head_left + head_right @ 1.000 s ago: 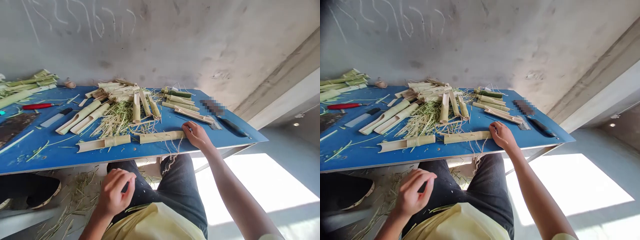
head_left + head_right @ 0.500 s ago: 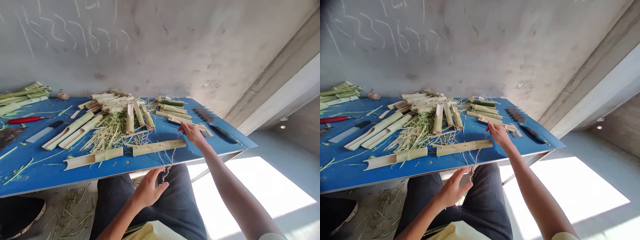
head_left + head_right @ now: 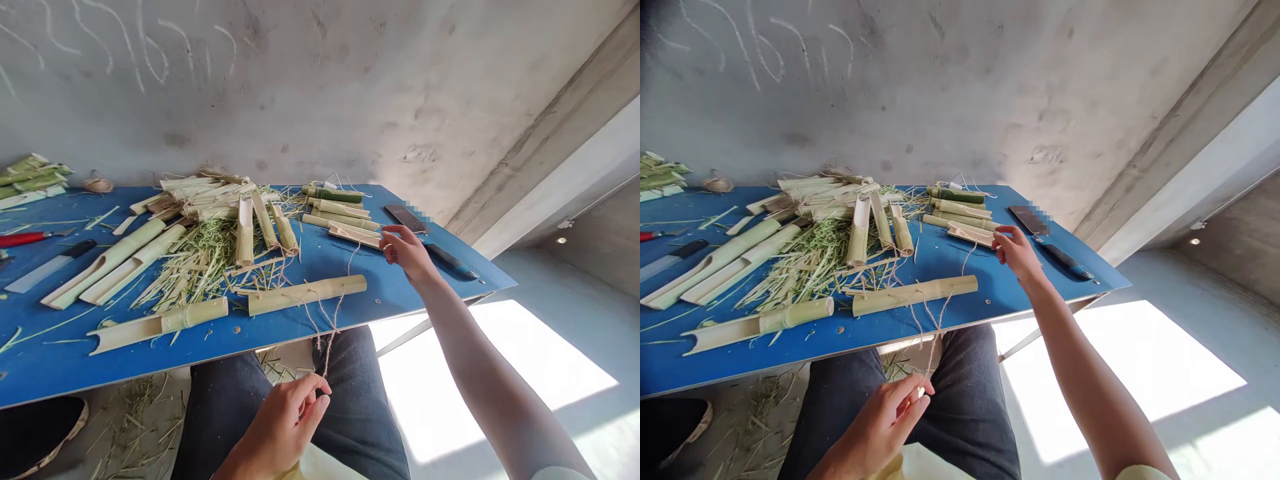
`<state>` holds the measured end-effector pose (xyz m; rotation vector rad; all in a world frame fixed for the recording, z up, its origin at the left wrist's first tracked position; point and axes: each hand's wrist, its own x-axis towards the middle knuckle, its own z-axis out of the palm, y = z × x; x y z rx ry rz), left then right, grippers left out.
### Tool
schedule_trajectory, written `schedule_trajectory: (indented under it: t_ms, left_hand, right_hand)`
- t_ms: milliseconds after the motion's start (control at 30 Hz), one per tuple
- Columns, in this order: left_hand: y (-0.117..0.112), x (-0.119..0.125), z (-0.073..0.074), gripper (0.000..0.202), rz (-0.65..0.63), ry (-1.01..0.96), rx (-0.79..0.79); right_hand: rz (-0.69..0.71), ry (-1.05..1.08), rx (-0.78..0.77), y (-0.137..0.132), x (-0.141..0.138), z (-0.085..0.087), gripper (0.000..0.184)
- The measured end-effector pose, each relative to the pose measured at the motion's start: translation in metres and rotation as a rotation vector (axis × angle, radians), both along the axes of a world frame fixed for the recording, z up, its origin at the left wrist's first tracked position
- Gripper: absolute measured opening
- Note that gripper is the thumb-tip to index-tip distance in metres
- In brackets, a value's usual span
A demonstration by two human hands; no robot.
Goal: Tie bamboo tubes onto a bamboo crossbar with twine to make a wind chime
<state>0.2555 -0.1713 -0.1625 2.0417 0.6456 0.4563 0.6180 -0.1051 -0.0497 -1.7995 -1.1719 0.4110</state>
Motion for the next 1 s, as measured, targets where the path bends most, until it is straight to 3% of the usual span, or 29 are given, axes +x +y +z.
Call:
schedule_trajectory:
  t_ms: [100, 200, 300, 400, 467, 533, 633, 700, 767, 833, 900, 1000]
  left_hand:
    - [0.002, -0.020, 0.031, 0.026, 0.005, 0.012, 0.161]
    - [0.015, -0.042, 0.073, 0.022, 0.036, -0.012, 0.338]
    - [0.046, -0.050, 0.118, 0.015, 0.133, -0.058, 0.579]
    - [0.097, -0.032, 0.160, 0.019, 0.289, -0.097, 0.848]
    - [0.134, -0.006, 0.182, 0.026, 0.365, -0.004, 0.963]
    - [0.161, 0.024, 0.195, 0.027, 0.414, 0.094, 1.023]
    - [0.163, 0.061, 0.191, 0.039, 0.447, 0.131, 1.147]
    - [0.142, 0.079, 0.173, 0.038, 0.320, 0.103, 1.146]
    - [0.118, 0.093, 0.151, 0.034, 0.095, 0.142, 1.067]
    - [0.102, 0.105, 0.131, 0.036, -0.016, 0.263, 0.958]
    - [0.098, 0.114, 0.120, 0.033, -0.051, 0.361, 0.879]
    - [0.109, 0.120, 0.117, 0.028, -0.063, 0.391, 0.822]
  right_hand:
    - [-0.013, -0.139, 0.018, -0.019, 0.002, -0.004, 0.044]
    - [0.045, -0.301, 0.038, -0.031, -0.007, -0.006, 0.031]
    - [0.276, -0.537, 0.031, -0.029, -0.018, -0.008, 0.032]
    - [0.508, -0.823, -0.030, -0.021, -0.024, -0.011, 0.037]
    - [0.532, -0.882, -0.049, -0.017, -0.023, -0.012, 0.032]
    - [0.507, -0.891, -0.050, -0.018, -0.020, -0.013, 0.026]
    - [0.451, -0.906, -0.055, -0.024, -0.016, -0.017, 0.028]
    - [0.411, -0.903, -0.062, -0.030, -0.014, -0.021, 0.030]
    - [0.377, -0.893, -0.073, -0.037, -0.015, -0.023, 0.029]
    - [0.345, -0.879, -0.087, -0.045, -0.018, -0.022, 0.027]
    - [0.294, -0.866, -0.103, -0.060, -0.023, -0.020, 0.027]
    - [0.179, -0.849, -0.151, -0.097, -0.030, -0.023, 0.034]
